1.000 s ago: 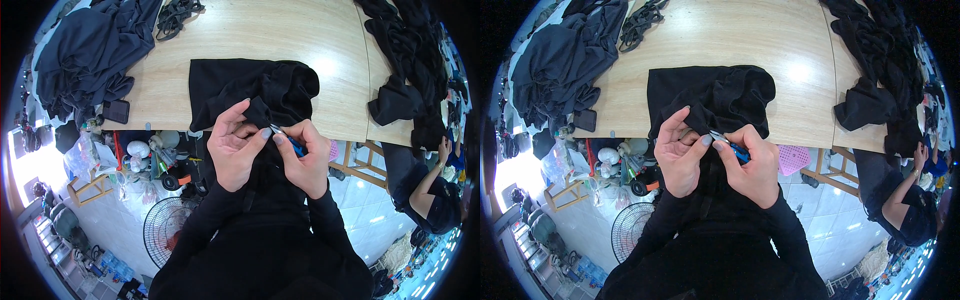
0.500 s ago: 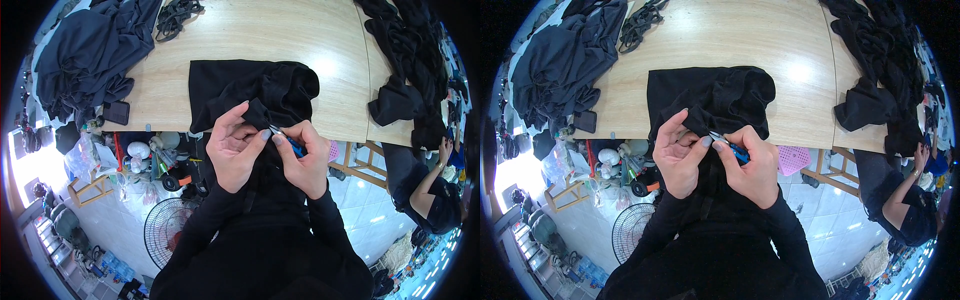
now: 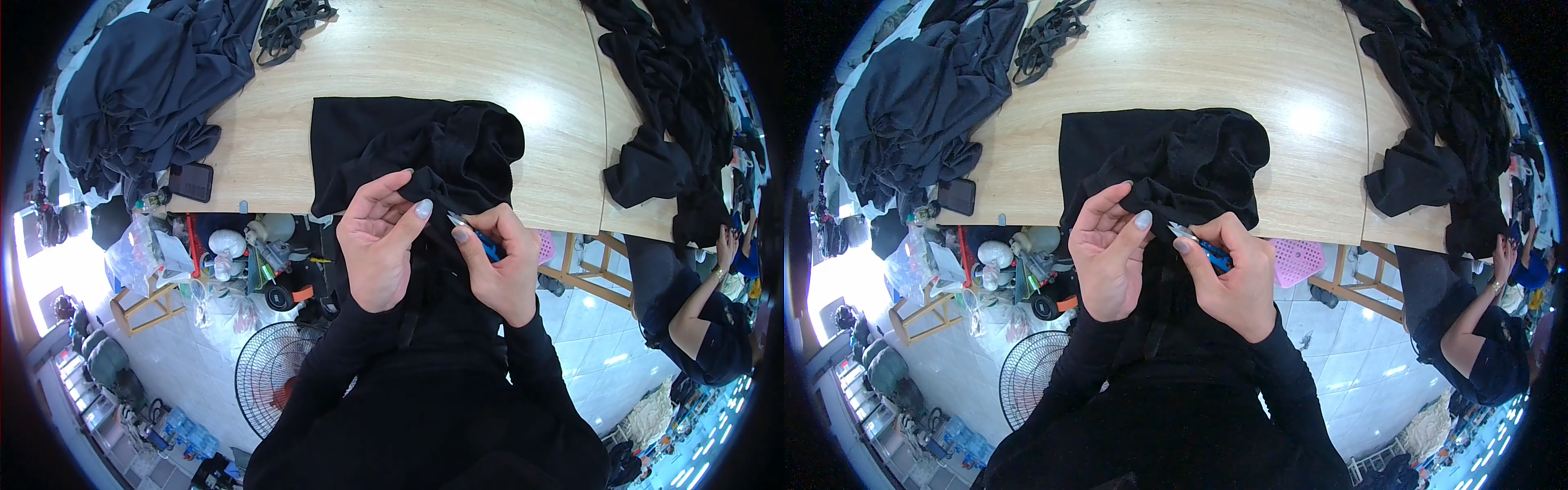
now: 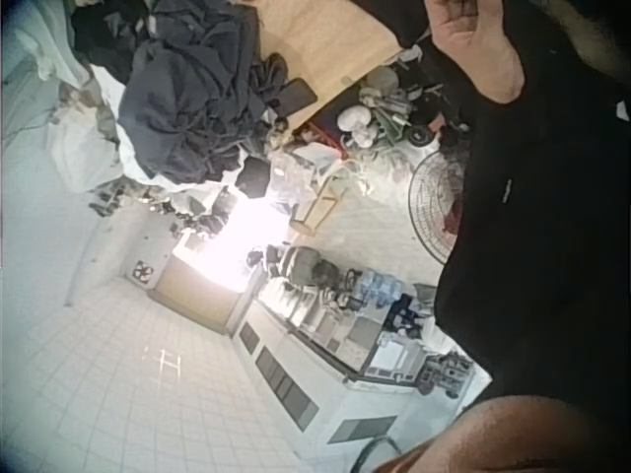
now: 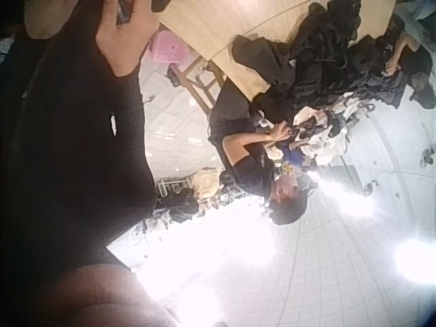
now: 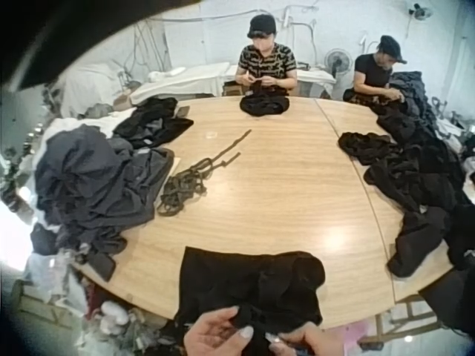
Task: Trimming loose threads and inspecting black garments using small scissors in a textile workshop.
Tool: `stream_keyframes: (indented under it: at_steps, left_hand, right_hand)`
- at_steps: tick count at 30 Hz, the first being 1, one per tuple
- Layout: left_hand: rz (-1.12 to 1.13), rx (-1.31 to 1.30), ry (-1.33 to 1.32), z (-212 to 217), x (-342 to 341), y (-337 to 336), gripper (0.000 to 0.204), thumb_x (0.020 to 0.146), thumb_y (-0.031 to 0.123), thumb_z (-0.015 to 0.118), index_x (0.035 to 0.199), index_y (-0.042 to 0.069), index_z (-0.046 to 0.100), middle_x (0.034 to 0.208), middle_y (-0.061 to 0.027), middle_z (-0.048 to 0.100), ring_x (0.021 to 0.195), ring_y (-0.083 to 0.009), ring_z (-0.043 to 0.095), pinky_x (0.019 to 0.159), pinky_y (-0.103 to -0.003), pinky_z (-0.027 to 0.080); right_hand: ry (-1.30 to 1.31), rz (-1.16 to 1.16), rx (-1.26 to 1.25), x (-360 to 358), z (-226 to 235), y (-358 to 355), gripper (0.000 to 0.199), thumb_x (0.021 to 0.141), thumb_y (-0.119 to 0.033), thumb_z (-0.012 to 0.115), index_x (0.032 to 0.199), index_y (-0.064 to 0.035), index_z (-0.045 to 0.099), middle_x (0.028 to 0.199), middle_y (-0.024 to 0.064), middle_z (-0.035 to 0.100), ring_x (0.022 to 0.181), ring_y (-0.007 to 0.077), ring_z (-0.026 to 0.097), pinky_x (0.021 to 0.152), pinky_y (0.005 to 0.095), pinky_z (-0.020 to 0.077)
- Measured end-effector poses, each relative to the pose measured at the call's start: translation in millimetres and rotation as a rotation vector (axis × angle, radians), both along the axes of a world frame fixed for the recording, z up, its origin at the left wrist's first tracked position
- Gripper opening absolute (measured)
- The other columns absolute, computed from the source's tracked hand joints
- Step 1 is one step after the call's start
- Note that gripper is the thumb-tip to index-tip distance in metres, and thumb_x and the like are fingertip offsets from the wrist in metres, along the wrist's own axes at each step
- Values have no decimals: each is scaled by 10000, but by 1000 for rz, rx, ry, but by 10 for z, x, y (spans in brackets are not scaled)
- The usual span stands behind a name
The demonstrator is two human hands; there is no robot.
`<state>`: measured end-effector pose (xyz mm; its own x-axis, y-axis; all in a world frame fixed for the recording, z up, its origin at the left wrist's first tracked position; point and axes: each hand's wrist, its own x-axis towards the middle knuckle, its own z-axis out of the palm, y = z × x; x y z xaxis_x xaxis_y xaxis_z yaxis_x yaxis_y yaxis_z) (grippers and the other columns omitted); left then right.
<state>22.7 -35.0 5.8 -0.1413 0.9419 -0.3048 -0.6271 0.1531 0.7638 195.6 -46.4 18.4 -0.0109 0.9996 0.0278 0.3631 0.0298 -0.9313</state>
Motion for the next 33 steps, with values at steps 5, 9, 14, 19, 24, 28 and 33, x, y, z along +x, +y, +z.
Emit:
stream_keyframes:
  at_steps: [5, 9, 14, 19, 24, 28, 33]
  left_hand:
    - [-19, 2, -39, -19, -14, -17, 460, 938, -130, 780, 1372, -45, 652, 1153, -125, 753, 996, -140, 736, 912, -274, 614]
    - [-19, 13, -58, 9, -3, -23, 471, 935, -130, 782, 1378, -45, 646, 1148, -128, 752, 991, -149, 746, 893, -286, 629]
    - [2, 7, -71, -3, 4, -29, 470, 928, -134, 787, 1369, -40, 653, 1134, -122, 751, 972, -142, 740, 873, -279, 628]
    - [4, 27, -29, -47, -8, -43, 410, 916, -142, 795, 1305, -44, 709, 1080, -110, 756, 917, -118, 719, 843, -256, 616]
    - [-27, 54, -16, -53, -16, -46, 422, 906, -149, 800, 1306, -48, 715, 1073, -105, 760, 928, -119, 723, 848, -252, 611]
    - [-38, 107, -14, -77, -12, -59, 438, 901, -154, 802, 1316, -48, 710, 1088, -106, 761, 944, -121, 727, 860, -249, 606]
    - [-31, 102, -22, -68, -9, -66, 452, 895, -154, 808, 1322, -47, 707, 1091, -100, 757, 944, -116, 723, 862, -245, 600]
  right_hand:
    - [-28, -3, 55, -24, 18, 15, 196, 969, -160, 854, 978, -26, 712, 800, 108, 750, 648, 176, 719, 589, 254, 489]
    - [-14, 3, 58, -30, 27, 25, 194, 962, -145, 858, 980, -23, 708, 803, 108, 748, 647, 170, 714, 590, 253, 484]
    - [31, 29, 22, -14, 34, 16, 180, 961, -121, 851, 980, -20, 704, 792, 92, 748, 645, 151, 702, 590, 254, 471]
    - [73, 23, -17, 1, -2, -5, 177, 961, -121, 850, 981, -21, 706, 793, 90, 752, 649, 146, 704, 595, 255, 473]
    - [79, 10, 9, -25, 0, 8, 173, 965, -121, 847, 984, -20, 707, 797, 92, 753, 655, 139, 705, 599, 253, 475]
    - [98, 5, 18, -39, 5, 23, 170, 966, -116, 845, 982, -19, 707, 796, 91, 748, 655, 136, 702, 602, 248, 476]
    - [75, 12, 11, -31, 31, 31, 169, 968, -118, 843, 981, -18, 708, 794, 90, 746, 657, 139, 703, 606, 247, 479]
